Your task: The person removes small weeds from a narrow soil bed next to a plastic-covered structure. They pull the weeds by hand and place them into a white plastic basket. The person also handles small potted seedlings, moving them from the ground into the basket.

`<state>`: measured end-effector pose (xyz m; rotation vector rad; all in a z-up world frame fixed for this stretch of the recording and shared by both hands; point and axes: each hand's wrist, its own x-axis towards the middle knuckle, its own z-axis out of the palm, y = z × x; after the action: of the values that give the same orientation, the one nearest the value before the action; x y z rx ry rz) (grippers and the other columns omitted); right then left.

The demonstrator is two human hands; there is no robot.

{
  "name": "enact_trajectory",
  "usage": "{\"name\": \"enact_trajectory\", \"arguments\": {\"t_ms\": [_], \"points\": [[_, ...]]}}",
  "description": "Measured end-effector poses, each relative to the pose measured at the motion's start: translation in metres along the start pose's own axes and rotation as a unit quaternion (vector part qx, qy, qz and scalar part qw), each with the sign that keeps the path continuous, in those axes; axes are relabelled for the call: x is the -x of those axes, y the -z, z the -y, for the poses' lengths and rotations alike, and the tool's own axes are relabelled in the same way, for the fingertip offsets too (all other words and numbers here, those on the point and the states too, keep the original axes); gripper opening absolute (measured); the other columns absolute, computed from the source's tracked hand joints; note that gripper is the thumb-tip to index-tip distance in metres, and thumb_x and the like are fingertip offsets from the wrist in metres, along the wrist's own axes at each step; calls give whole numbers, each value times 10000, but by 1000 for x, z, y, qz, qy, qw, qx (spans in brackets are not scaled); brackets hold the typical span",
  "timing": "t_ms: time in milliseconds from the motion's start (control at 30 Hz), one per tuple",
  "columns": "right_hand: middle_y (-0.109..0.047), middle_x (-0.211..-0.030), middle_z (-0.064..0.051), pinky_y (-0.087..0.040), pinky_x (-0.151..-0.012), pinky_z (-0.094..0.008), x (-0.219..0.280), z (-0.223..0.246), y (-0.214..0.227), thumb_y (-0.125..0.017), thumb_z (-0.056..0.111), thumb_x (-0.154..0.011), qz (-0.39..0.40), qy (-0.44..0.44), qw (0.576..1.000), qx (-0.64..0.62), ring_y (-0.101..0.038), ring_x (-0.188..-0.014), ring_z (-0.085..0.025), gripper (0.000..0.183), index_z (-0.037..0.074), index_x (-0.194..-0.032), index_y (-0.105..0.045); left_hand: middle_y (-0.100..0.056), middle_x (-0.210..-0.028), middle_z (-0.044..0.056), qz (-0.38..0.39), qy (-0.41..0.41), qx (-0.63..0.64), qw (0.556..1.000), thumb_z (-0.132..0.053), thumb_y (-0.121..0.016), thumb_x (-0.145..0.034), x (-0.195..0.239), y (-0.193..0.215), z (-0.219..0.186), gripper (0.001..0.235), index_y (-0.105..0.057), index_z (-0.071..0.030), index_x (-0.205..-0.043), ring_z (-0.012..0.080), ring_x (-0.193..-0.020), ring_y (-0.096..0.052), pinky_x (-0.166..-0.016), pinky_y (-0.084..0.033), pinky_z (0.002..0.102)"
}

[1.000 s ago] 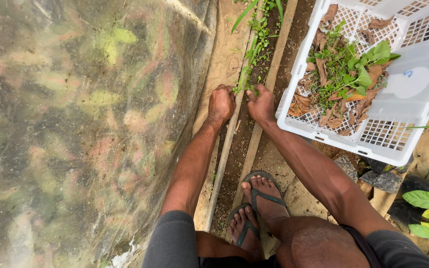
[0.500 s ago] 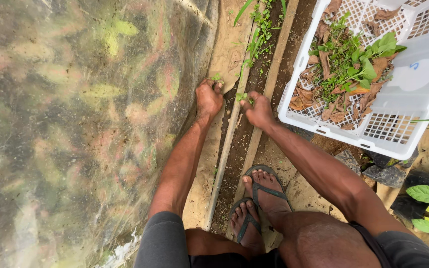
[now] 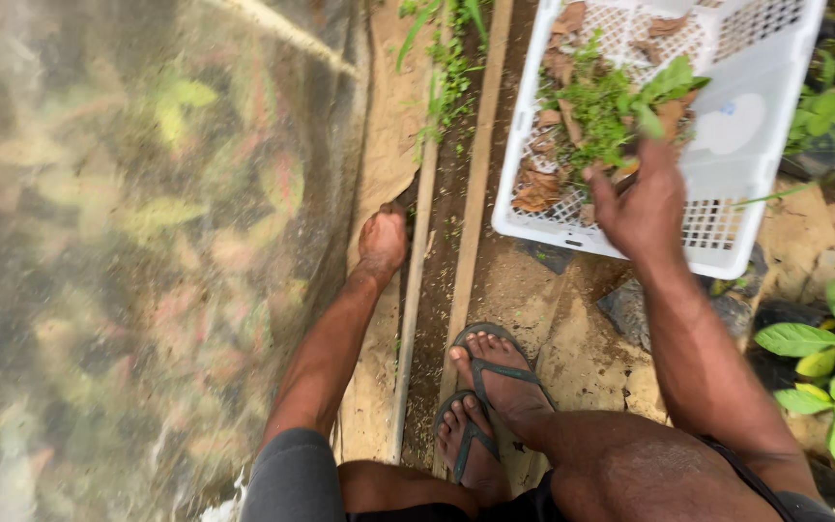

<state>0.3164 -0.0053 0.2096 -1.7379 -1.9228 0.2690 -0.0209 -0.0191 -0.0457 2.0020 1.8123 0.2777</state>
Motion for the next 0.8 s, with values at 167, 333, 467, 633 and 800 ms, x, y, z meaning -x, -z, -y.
{"name": "enact_trajectory", "arguments": {"t_ms": [167,333,467,633,800], "points": [[-742,-844,-91,-572,-496,-291,74,7,-24,-715,226,-951,204,-211,930,-223,-668,-569,-128,189,44,-997,-735,-716,-853,246,27,-26,-3,999,-141,-728,-795,-21,15,0,286,-680,69,-982,403,-771,-728,-702,-601,496],[-750,-724,-73,-593,-533,-328,109,-3,-49,-745,296,-940,206,-154,942,-218,-700,-588,-135,269,28,-920,-760,-729,-892,245,-133,35,151,979,-19,-706,-901,-58,115,-79,97,-697,62,-954,331,-845,-737,-814,-594,467],[-747,-783,-131,-572,-495,-328,119,-21,-58,-733,356,-932,177,-323,861,-352,-670,-569,-175,375,-17,-969,-737,-722,-1140,189,-37,-24,254,966,-4,-620,-977,-73,150,-202,172,-710,-10,-1123,263,-944,-727,-778,-653,376],[-690,-882,-227,-611,-512,-310,124,-40,-48,-595,498,-998,50,-475,699,-532,-700,-664,-230,636,-108,-1190,-566,-612,-1349,219,123,-162,201,958,45,-680,-836,-46,153,-283,620,-551,-48,-1436,271,-1007,-732,-937,-591,401],[-691,-981,-279,-694,-663,-351,122,-69,-29,-519,453,-1005,-78,-488,586,-642,-774,-866,-342,668,-114,-1340,-412,-642,-1333,219,140,-236,128,953,-93,-797,-847,-18,147,-277,528,-625,-35,-1343,343,-1227,-634,-1075,-500,444]]}}
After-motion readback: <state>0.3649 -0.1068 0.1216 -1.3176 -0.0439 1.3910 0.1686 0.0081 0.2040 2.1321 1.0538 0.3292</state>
